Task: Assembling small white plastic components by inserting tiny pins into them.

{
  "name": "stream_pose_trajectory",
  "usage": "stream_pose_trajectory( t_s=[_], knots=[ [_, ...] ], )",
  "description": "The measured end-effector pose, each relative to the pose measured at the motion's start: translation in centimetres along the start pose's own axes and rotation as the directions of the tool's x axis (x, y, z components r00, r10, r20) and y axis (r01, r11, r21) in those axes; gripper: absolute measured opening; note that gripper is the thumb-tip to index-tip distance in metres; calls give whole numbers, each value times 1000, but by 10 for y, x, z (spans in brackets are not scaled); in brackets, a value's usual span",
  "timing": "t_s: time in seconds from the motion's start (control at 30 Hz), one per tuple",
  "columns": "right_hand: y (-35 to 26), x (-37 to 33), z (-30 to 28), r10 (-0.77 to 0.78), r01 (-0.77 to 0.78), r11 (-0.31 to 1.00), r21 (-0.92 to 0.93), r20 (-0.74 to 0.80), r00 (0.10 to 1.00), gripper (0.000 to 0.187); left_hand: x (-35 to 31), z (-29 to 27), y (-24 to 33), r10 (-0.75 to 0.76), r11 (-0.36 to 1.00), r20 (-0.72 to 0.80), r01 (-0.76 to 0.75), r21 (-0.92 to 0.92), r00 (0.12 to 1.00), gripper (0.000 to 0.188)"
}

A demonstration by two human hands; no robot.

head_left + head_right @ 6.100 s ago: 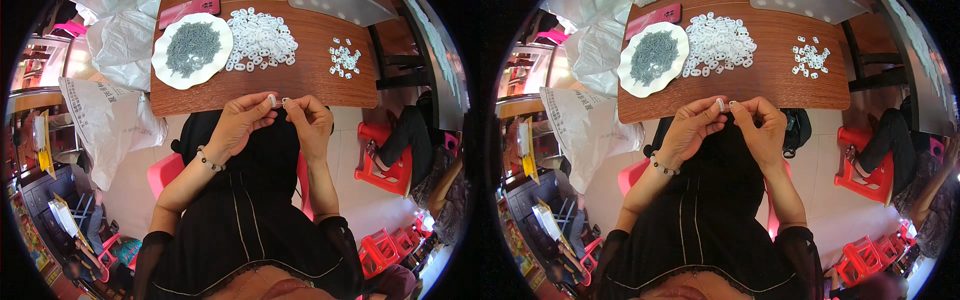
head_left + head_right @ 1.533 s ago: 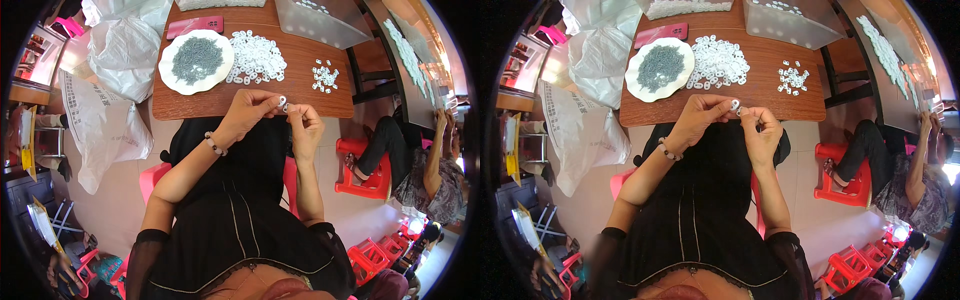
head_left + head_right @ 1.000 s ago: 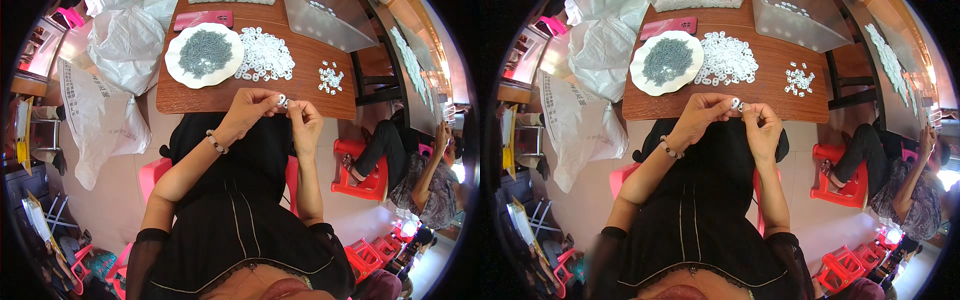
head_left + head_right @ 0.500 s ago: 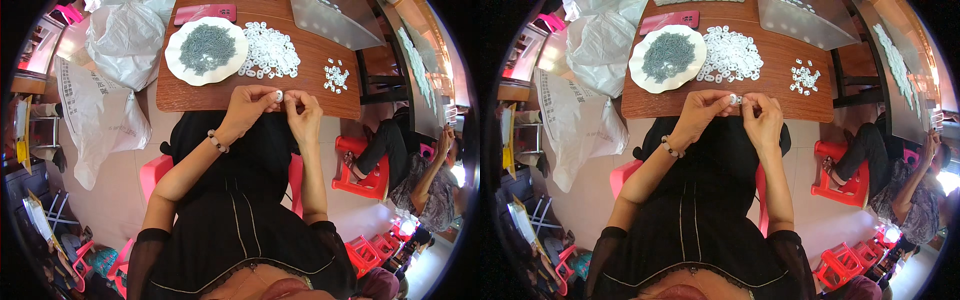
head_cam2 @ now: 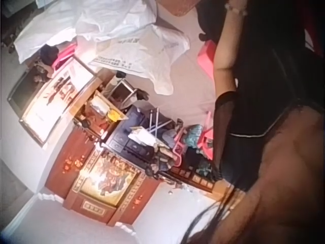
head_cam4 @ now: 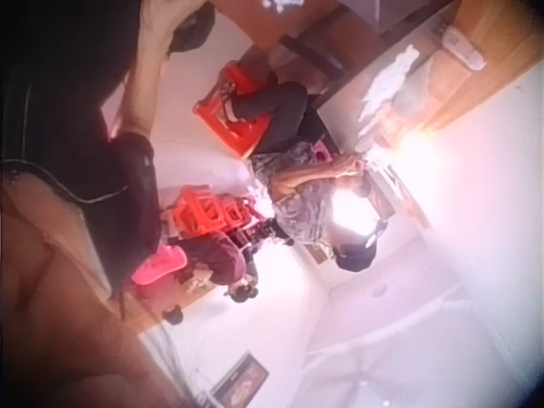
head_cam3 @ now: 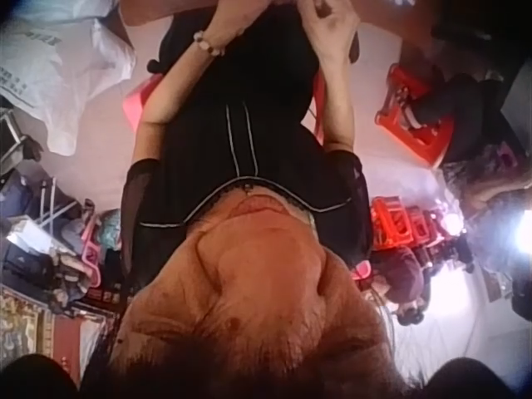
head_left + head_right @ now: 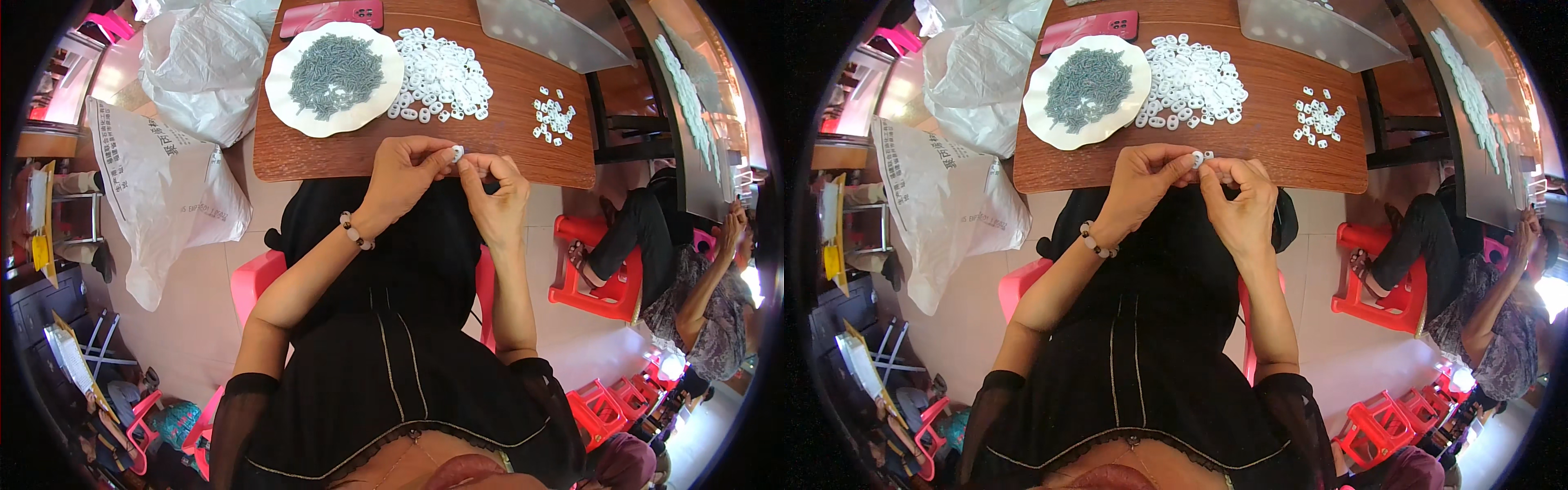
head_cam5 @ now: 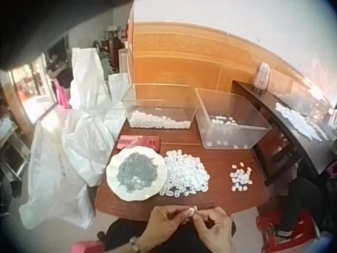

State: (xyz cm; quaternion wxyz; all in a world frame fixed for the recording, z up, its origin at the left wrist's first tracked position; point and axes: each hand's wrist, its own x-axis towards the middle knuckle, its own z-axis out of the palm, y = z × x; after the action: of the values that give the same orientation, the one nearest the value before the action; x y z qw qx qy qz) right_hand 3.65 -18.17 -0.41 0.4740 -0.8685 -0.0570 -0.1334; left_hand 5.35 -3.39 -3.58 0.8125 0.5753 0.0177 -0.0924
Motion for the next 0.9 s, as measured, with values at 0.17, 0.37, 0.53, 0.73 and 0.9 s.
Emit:
stream_pose_trajectory(
  t_s=[0.17,0.37,0.53,0.73,0.9],
  knots=[
    [3,1,1,5,-6,1000,10,18,1000,5,-1,0,3,-8,1000,-8,8,20,1000,15],
    [5,2,1,31,-33,999,32,38,999,5,0,1,3,-16,999,-6,16,36,1000,16],
    [5,3,2,16,-17,1000,17,36,999,5,0,1,2,-20,998,-6,20,60,1000,17],
    [7,2,1,16,-16,1000,18,21,1000,5,0,0,5,-35,997,-26,37,61,999,16],
    [17,7,-4,72,-66,984,167,-32,997,7,-3,9,36,421,724,68,-380,576,904,16]
  ],
)
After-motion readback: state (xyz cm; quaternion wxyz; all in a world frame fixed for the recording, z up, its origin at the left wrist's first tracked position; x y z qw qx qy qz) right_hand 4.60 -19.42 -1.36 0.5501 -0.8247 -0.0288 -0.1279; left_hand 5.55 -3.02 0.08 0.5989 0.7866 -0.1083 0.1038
